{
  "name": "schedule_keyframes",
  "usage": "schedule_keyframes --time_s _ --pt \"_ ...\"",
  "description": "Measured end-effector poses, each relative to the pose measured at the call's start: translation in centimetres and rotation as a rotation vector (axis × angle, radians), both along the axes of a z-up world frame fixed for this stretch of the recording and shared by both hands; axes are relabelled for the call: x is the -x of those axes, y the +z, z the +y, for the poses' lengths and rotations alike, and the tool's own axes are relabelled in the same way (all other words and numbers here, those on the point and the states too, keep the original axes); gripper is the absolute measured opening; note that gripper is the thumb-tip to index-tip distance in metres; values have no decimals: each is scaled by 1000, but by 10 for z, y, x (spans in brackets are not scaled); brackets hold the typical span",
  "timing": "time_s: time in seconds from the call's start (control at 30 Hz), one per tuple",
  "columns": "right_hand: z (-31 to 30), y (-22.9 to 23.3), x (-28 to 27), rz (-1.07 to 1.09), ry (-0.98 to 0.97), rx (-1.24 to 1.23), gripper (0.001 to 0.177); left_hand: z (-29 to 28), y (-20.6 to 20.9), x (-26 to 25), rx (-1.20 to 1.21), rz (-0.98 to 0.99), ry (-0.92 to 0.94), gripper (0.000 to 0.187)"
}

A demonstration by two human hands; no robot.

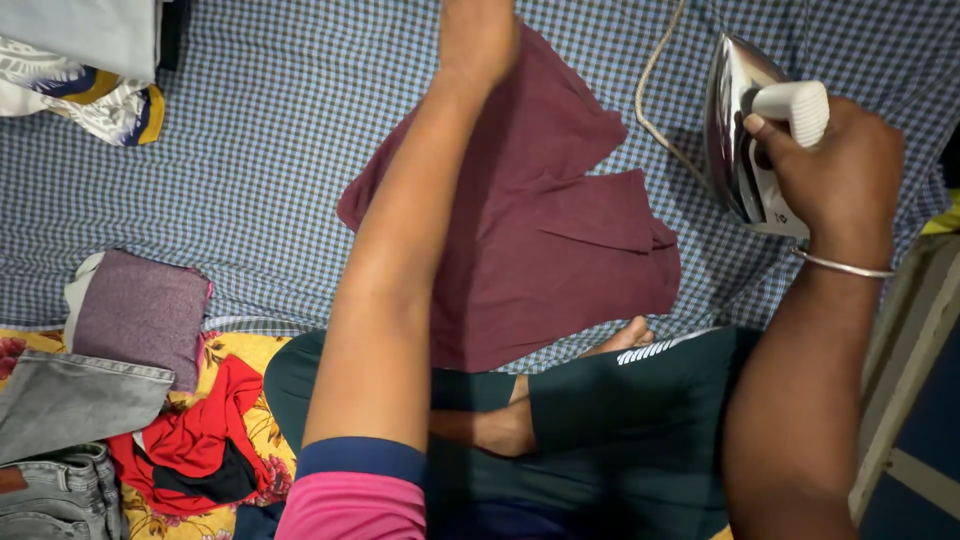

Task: The person irons a pair of light-colored jeans laid out on a bed, smoothing the fabric with one hand while moving the iron with the other. After finishing the jeans, the person picks up a maroon garment, unfolds it, and begins ironing it as well.

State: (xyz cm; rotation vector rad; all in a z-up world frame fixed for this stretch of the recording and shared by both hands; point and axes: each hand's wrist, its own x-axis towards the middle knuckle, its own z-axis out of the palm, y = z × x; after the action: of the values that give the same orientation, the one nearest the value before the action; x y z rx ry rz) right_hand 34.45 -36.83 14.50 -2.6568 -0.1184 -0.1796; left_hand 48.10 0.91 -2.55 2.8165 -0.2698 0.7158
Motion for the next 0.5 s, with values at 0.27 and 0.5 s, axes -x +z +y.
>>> schedule_keyframes --time_s 0.27,0.5 --pt "-13 -11 5 -24 22 -31 36 -138 11 104 56 347 -205 36" --pt "-29 -22 5 41 1 -14 36 -170 -20 113 -16 337 -33 15"
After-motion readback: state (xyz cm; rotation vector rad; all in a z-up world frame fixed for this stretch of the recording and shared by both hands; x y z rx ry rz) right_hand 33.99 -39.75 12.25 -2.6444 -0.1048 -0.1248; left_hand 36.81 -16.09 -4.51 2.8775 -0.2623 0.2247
